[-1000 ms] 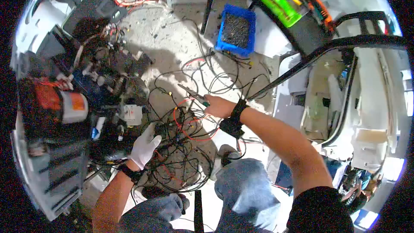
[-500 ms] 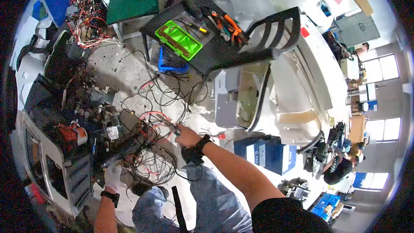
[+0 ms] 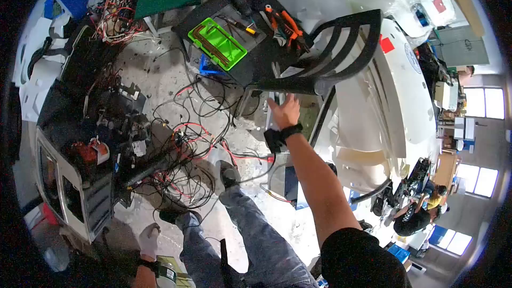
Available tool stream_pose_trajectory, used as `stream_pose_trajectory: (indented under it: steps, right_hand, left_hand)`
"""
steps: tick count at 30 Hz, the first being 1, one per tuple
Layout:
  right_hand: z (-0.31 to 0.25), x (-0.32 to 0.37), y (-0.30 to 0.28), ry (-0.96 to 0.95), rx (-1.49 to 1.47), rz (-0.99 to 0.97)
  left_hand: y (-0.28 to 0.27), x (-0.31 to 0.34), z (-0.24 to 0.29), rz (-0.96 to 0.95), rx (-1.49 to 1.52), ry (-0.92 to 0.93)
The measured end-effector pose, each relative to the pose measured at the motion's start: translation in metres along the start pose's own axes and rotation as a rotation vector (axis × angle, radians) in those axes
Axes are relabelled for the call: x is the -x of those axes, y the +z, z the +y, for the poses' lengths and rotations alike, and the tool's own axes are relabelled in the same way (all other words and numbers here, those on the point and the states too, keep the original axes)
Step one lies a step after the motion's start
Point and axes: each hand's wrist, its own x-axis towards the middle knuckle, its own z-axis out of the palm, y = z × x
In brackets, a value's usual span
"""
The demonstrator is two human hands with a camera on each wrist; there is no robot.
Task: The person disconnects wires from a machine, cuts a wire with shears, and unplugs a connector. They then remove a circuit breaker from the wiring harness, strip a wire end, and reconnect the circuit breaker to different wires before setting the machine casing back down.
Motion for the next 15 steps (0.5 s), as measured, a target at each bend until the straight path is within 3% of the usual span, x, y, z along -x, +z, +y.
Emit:
stream_pose_trajectory:
  steps: [2,4,8,11,13,15]
  right_hand:
    - [-0.007,-0.02,0.007,-0.031,0.038,-0.029]
    - [-0.01,-0.034,0.021,-0.192,0.202,0.075]
    - [-0.033,-0.049,0.027,-0.025,0.253,0.054]
    - [-0.043,-0.062,0.024,-0.028,0.257,-0.036]
    - [-0.04,-0.069,0.036,-0.021,0.219,0.043]
    - [-0.038,-0.071,0.04,-0.126,0.369,0.145]
  left_hand:
    - [0.008,0.017,0.006,0.036,0.015,-0.066]
    - [0.007,0.029,-0.01,0.053,0.013,-0.096]
    - [0.014,0.054,-0.027,0.075,0.028,-0.141]
    - [0.02,0.069,-0.032,0.078,0.158,-0.187]
    - [0.023,0.074,-0.035,0.013,0.048,-0.209]
    - [0.029,0.077,-0.043,0.04,0.068,-0.192]
